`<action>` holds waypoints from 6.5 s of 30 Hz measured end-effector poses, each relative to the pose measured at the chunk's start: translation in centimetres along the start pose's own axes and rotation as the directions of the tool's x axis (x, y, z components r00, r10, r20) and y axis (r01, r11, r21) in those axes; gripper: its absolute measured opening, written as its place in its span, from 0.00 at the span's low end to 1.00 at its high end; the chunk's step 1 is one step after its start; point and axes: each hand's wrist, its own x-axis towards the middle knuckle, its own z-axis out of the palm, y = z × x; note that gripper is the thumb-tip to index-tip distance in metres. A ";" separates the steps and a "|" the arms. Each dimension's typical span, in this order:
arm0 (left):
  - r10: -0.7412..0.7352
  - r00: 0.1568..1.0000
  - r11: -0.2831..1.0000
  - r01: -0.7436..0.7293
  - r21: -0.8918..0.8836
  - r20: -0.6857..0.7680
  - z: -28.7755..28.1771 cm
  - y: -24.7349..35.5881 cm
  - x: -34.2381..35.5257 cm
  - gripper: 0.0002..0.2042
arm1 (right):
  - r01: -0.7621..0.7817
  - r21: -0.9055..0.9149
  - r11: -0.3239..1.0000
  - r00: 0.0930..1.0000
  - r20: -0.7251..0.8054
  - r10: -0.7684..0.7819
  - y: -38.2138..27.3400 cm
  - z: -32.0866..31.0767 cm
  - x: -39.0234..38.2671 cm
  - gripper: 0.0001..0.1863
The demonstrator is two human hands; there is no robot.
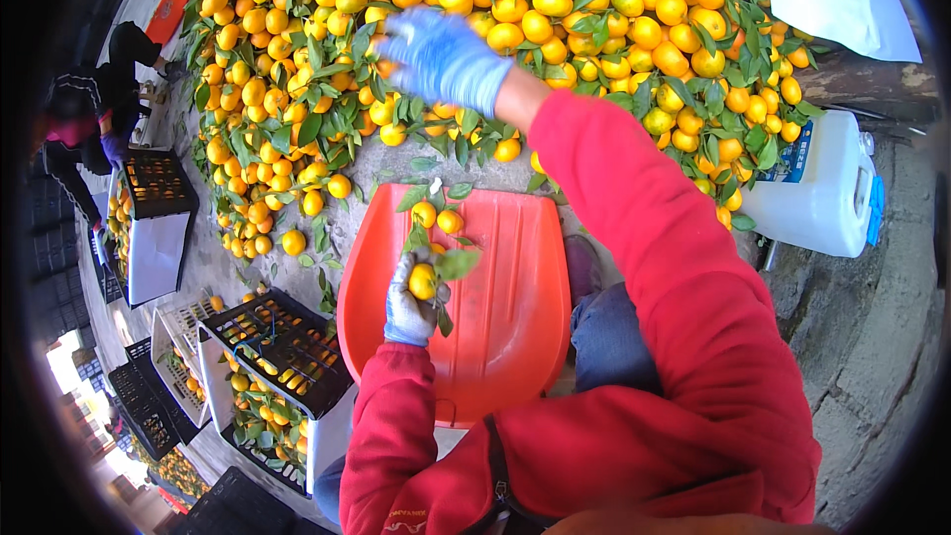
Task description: The person sits on the ground and sorts oranges from a large pile into a red basin, then transfers them into a white crate. The person repeatedly scoops oranges into the basin and pours them into the crate.
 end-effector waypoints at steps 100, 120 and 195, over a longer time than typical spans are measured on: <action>0.003 0.953 0.995 0.028 -0.098 0.303 -6.5 4.8 -13.5 0.39 | -0.614 0.476 0.630 0.598 0.801 -0.023 4.5 7.3 -11.1 0.26; 0.003 0.976 0.999 0.004 -0.033 0.219 -6.7 5.1 -14.3 0.42 | -0.496 -0.269 0.825 0.516 0.673 0.530 5.8 12.8 -11.3 0.28; 0.632 0.765 0.728 -0.641 0.245 0.122 -15.7 3.6 -20.9 0.29 | -0.713 0.230 -0.663 0.445 0.878 -0.174 -37.5 -2.2 -16.0 0.34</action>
